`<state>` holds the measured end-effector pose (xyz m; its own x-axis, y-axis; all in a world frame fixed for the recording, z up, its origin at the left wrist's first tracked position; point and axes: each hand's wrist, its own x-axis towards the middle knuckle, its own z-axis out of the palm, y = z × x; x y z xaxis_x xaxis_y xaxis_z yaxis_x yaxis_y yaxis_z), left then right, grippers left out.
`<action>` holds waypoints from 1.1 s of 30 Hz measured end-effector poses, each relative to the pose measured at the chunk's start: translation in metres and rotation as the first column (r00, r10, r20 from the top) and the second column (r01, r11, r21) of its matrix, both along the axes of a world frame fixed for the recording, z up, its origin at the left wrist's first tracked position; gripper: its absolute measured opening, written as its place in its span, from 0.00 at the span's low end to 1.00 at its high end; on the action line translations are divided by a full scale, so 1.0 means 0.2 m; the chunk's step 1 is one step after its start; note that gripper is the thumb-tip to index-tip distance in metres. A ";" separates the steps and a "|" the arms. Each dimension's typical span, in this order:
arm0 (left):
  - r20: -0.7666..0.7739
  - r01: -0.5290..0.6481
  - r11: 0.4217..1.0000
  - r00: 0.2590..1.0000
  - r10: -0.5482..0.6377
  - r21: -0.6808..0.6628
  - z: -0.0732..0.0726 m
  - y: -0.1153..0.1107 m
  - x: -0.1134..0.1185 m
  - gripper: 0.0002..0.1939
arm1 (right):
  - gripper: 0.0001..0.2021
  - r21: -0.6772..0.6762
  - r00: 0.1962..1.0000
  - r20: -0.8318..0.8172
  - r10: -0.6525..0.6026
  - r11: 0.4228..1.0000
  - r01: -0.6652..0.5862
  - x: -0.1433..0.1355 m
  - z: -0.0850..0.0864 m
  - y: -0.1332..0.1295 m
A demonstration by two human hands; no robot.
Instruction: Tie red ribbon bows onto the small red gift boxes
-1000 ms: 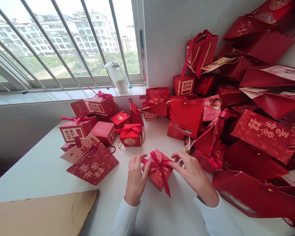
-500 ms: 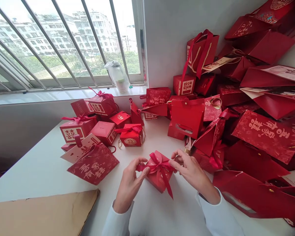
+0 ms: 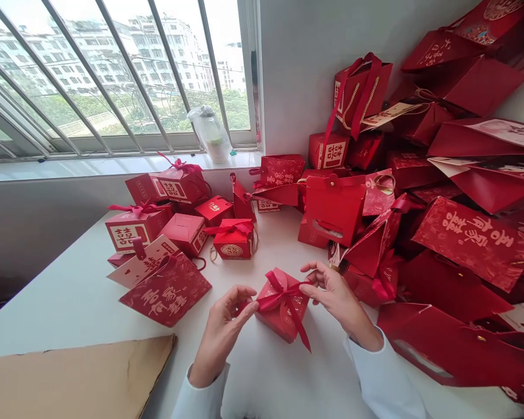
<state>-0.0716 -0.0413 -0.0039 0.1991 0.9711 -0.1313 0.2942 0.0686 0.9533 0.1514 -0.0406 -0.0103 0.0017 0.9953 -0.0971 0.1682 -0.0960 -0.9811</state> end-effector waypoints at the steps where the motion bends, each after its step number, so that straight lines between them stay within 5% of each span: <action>1: 0.015 -0.001 1.000 1.000 0.001 -0.016 0.00 -0.01 -0.01 0.15 | 0.13 0.002 1.000 -0.007 -0.006 1.000 0.006 0.00 0.00 0.00; 11: 0.019 0.080 0.991 0.997 -0.078 -0.108 0.01 -0.02 -0.07 0.15 | 0.18 0.015 0.995 -0.044 -0.088 0.996 0.089 -0.02 -0.03 0.01; 15: -0.137 0.105 0.994 0.984 -0.109 -0.035 0.07 -0.01 -0.09 0.13 | 0.17 0.024 0.995 -0.025 -0.100 0.995 0.100 -0.02 -0.02 0.00; 21: -0.406 0.015 0.988 0.912 0.050 0.156 0.15 0.09 0.04 0.17 | 0.17 0.043 0.996 0.049 -0.079 0.996 0.077 -0.02 -0.02 -0.01; 26: -0.501 0.101 0.945 0.862 0.072 0.310 0.07 0.17 0.20 0.19 | 0.17 0.056 0.990 0.107 -0.086 0.995 0.081 -0.05 0.00 -0.01; 33: -0.430 -0.047 0.922 0.875 0.224 0.385 -0.03 0.15 0.29 0.14 | 0.14 0.068 0.979 0.157 -0.132 0.990 0.122 -0.09 0.03 -0.05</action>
<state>-0.0129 -0.0109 -0.0092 0.0648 0.9814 0.1809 0.7141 -0.1722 0.6785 0.1324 -0.0507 -0.0040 0.1392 0.9899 -0.0274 0.3145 -0.0704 -0.9466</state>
